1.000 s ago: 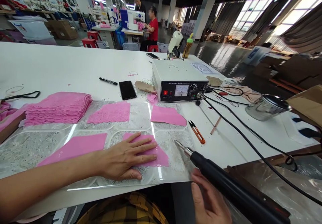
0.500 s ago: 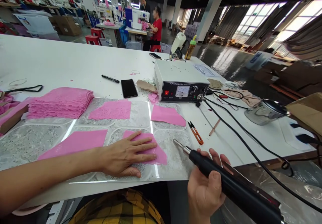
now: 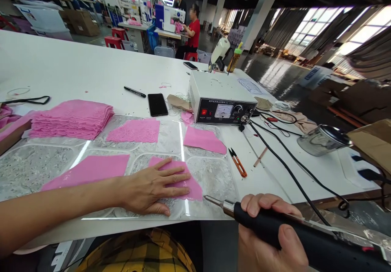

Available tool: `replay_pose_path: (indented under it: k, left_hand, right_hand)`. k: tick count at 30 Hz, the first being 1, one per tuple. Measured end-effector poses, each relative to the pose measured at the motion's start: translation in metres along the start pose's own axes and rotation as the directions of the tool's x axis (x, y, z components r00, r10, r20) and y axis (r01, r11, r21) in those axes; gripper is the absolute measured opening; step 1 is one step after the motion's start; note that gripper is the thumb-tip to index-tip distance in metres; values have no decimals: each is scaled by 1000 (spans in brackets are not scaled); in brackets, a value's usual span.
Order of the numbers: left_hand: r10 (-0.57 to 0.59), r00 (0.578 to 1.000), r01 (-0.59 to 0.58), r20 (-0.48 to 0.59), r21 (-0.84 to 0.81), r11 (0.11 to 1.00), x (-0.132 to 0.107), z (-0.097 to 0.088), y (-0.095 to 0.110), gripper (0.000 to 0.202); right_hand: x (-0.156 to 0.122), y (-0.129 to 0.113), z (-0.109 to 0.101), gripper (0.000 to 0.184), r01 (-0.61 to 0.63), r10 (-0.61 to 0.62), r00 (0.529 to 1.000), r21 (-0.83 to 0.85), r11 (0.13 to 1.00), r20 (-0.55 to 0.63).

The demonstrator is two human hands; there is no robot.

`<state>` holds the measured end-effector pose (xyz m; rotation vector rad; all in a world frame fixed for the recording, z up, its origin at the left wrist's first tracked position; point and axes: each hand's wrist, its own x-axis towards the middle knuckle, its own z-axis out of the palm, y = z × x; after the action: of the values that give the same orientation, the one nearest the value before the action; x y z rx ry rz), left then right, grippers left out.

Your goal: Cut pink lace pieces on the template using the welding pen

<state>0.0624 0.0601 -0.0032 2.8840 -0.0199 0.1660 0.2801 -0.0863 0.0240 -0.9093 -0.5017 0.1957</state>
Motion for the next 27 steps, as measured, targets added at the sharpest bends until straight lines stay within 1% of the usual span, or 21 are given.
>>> replay_pose_path:
  k: [3, 5, 10, 13, 17, 21, 24, 27]
  left_hand:
    - [-3, 1000, 3, 1, 0, 1000, 0, 0, 0, 58]
    - [-5, 1000, 5, 2, -5, 1000, 0, 0, 0, 58]
    - [-4, 1000, 4, -5, -16, 1000, 0, 0, 0, 58]
    - [-3, 1000, 3, 13, -19, 1000, 1, -2, 0, 58]
    - [-5, 999, 7, 43, -28, 1000, 0, -2, 0, 58]
    - [-12, 999, 14, 39, -39, 999, 2, -3, 0, 60]
    - [-20, 999, 23, 40, -60, 998, 3, -10, 2, 62]
    - [-61, 997, 65, 43, -85, 994, -7, -24, 3, 57]
  right_hand:
    - [-3, 1, 6, 20, 8, -7, 998, -18, 1000, 68]
    - [-4, 2, 7, 19, 13, -11, 996, -24, 1000, 94]
    - [-5, 3, 8, 17, 9, -6, 994, -27, 1000, 112]
    - [-5, 3, 7, 15, 0, 2, 993, -23, 1000, 120]
    - [-4, 4, 5, 12, 13, -9, 986, -25, 1000, 166]
    - [-4, 4, 4, 10, -1, 6, 985, -29, 1000, 173]
    - [-3, 2, 6, 12, -1, 6, 988, -34, 999, 157]
    - [-1, -1, 5, 14, 31, -27, 991, -27, 999, 131]
